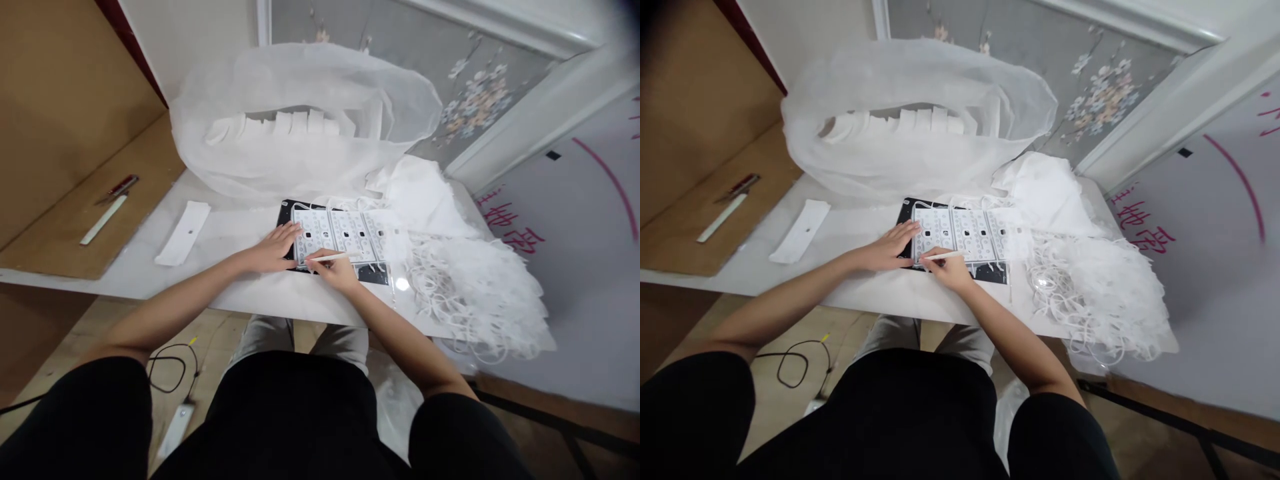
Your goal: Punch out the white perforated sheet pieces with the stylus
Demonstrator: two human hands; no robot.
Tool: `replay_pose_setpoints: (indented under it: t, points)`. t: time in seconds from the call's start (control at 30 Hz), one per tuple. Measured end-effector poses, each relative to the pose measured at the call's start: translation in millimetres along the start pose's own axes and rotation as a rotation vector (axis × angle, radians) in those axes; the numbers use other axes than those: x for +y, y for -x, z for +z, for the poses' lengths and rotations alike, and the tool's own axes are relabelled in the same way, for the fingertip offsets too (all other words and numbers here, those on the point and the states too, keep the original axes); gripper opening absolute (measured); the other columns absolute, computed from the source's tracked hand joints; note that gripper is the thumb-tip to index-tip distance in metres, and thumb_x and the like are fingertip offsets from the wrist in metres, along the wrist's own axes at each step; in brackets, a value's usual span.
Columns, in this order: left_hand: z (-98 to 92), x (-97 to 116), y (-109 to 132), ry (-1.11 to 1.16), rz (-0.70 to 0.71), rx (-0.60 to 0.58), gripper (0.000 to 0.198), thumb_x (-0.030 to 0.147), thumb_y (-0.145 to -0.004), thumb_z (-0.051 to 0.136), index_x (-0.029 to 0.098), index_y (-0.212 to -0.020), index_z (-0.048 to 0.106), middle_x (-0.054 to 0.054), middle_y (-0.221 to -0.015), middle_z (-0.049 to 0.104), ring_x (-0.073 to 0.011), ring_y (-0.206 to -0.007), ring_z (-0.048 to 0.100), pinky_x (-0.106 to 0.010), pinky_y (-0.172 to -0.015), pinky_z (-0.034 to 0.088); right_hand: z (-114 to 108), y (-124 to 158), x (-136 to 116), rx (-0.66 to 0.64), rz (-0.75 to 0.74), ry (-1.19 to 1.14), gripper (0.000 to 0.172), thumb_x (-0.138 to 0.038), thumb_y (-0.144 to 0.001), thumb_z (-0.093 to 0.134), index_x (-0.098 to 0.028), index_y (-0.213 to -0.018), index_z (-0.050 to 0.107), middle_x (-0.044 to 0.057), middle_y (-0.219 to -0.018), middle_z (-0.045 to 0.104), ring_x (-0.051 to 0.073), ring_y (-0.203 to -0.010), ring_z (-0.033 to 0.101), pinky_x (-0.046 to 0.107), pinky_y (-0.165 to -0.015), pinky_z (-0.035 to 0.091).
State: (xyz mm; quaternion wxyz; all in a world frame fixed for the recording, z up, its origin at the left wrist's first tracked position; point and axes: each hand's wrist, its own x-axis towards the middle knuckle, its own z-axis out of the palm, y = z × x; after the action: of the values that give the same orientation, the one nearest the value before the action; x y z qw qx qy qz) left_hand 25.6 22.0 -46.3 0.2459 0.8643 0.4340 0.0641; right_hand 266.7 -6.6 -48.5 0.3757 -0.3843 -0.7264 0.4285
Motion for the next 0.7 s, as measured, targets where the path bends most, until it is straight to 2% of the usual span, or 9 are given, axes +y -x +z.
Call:
replay_pose_setpoints:
  t: [0.13, 0.27, 0.33, 0.5, 0.6, 0.7]
  points:
    - [-2.4, 4, -3, -0.013, -0.087, -0.032, 0.104, 0.065, -0.090, 0.051, 0.011, -0.165, 0.003, -0.015, -0.174, -0.001, -0.0338, -0.161, -0.005, -0.046, -0.130, 0.002, 1, 3, -2, -0.018, -0.173, 0.198, 0.016, -0.036, -0.097, 0.065, -0.022, -0.094, 0.074, 0.006, -0.091, 0.078, 0.021, -0.081, 0.073, 0.035, -0.076, 0.059]
    - [-4.8, 8, -8, -0.033, -0.161, -0.071, 0.112, 0.065, -0.085, 0.054, 0.008, -0.165, 0.000, -0.017, -0.174, -0.001, -0.0351, -0.160, -0.007, -0.047, -0.129, 0.000, 2, 4, 1, -0.061, -0.428, 0.480, 0.012, -0.027, -0.101, 0.059, -0.022, -0.101, 0.070, 0.009, -0.106, 0.078, 0.024, -0.107, 0.071, 0.040, -0.093, 0.057]
    - [-5.8, 10, -9, -0.044, -0.182, -0.088, 0.113, 0.063, -0.084, 0.055, 0.008, -0.165, -0.001, -0.016, -0.173, -0.001, -0.0343, -0.160, -0.008, -0.048, -0.129, -0.001, 2, 4, 2, -0.092, -0.505, 0.645, 0.012, -0.024, -0.102, 0.057, -0.022, -0.103, 0.069, 0.009, -0.112, 0.078, 0.025, -0.118, 0.068, 0.042, -0.096, 0.055]
    - [-7.2, 11, -12, -0.055, -0.198, -0.108, 0.115, 0.066, -0.082, 0.053, 0.009, -0.166, -0.002, -0.015, -0.173, -0.002, -0.0327, -0.161, -0.009, -0.050, -0.128, -0.004, -2, 0, 1, -0.140, -0.654, 0.849, 0.016, -0.017, -0.103, 0.053, -0.021, -0.103, 0.068, 0.007, -0.118, 0.078, 0.022, -0.110, 0.072, 0.040, -0.097, 0.052]
    - [-7.8, 12, -12, -0.050, -0.207, -0.111, 0.114, 0.066, -0.083, 0.052, 0.010, -0.166, -0.002, -0.015, -0.173, -0.002, -0.0344, -0.160, -0.009, -0.052, -0.128, -0.005, -3, -3, 1, -0.128, -0.669, 0.850, 0.018, -0.014, -0.102, 0.052, -0.021, -0.103, 0.068, 0.006, -0.117, 0.079, 0.020, -0.106, 0.074, 0.039, -0.097, 0.053]
    - [-8.1, 13, -10, -0.049, -0.209, -0.102, 0.114, 0.063, -0.084, 0.054, 0.007, -0.165, -0.001, -0.015, -0.173, -0.002, -0.0350, -0.160, -0.010, -0.049, -0.128, -0.006, -2, -4, 4, -0.106, -0.676, 0.807, 0.014, -0.018, -0.103, 0.055, -0.021, -0.102, 0.069, 0.007, -0.113, 0.079, 0.020, -0.103, 0.075, 0.039, -0.097, 0.054]
